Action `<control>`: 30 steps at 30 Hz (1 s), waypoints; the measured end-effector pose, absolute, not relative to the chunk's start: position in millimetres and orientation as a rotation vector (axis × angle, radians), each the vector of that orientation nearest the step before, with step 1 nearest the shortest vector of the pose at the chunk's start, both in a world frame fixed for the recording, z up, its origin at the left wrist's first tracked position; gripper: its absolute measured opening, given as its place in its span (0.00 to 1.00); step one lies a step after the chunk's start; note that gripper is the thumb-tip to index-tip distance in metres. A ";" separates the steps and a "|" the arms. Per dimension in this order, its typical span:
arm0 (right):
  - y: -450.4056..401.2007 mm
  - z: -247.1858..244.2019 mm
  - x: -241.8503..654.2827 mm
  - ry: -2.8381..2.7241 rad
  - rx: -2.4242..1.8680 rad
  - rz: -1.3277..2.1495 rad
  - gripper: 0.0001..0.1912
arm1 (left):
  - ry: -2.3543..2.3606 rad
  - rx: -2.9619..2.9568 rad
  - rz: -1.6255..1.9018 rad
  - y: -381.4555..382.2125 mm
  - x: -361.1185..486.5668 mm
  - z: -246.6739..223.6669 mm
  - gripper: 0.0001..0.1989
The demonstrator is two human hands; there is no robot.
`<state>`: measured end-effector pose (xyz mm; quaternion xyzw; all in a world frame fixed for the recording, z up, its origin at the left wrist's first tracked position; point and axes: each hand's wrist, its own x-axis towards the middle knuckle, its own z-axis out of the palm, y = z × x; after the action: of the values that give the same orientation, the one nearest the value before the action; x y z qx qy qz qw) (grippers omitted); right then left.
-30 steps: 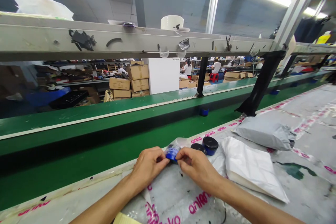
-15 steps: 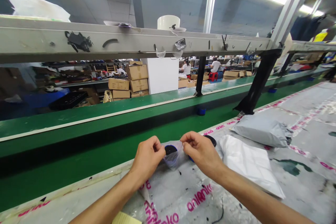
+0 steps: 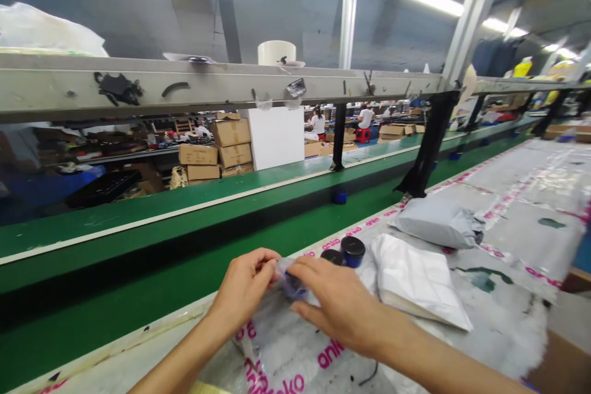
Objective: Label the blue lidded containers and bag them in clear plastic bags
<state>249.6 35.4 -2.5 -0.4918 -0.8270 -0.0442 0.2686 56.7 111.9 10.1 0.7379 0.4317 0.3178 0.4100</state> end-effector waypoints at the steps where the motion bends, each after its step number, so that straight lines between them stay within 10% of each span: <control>1: 35.7 -3.4 245.3 -2.277 -1.364 -0.158 0.12 | 1.080 1.863 0.791 111.8 56.0 11.7 0.16; 16: -17.8 16.5 327.5 -1.908 -1.590 -0.325 0.05 | 1.389 2.117 0.902 111.3 44.0 22.9 0.23; 30: -37.8 -32.6 385.6 -1.802 -2.037 -0.109 0.11 | 0.457 2.900 0.891 55.9 121.7 30.9 0.07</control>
<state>385.6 -37.8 -32.6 -0.7319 -0.6476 -0.0391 0.2082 121.7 55.9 30.9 0.9446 0.1488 0.2903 0.0367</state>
